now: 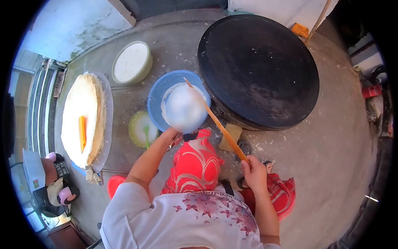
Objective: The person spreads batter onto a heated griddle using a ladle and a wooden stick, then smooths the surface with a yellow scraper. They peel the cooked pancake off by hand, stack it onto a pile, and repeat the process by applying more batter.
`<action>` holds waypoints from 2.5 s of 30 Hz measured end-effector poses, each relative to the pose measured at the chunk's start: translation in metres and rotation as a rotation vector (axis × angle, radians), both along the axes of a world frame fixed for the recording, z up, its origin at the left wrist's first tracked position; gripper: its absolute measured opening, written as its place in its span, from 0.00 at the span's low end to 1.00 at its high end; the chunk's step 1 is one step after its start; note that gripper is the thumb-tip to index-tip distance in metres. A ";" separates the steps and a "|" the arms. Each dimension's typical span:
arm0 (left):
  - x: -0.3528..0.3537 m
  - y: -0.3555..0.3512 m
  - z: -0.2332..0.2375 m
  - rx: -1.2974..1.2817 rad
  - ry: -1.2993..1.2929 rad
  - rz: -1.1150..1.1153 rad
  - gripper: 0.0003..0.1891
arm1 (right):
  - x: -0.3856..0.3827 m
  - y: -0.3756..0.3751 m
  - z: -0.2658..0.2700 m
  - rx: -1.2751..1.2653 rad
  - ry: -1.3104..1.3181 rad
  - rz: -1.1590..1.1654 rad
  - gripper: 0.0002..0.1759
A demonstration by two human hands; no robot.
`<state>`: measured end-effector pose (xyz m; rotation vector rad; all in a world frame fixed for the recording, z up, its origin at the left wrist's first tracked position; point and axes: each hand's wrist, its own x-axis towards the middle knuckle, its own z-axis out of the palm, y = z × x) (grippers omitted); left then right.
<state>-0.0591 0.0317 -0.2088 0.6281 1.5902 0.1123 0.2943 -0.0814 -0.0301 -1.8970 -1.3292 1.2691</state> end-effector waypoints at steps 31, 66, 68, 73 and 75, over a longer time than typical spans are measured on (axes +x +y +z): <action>-0.010 -0.029 0.027 -0.161 -0.399 0.884 0.12 | -0.005 0.004 -0.005 0.074 0.240 -0.108 0.07; 0.010 -0.003 0.057 0.524 0.860 -0.334 0.12 | 0.001 0.005 -0.019 0.118 0.350 -0.200 0.15; 0.010 -0.018 0.059 0.484 0.744 -0.666 0.12 | 0.000 0.007 -0.017 0.101 0.360 -0.164 0.14; -0.045 -0.017 0.050 0.493 0.851 -0.349 0.13 | 0.002 0.001 -0.021 0.062 0.336 -0.152 0.14; -0.038 -0.019 0.034 0.446 0.832 -0.384 0.13 | 0.003 -0.001 -0.024 0.057 0.372 -0.164 0.15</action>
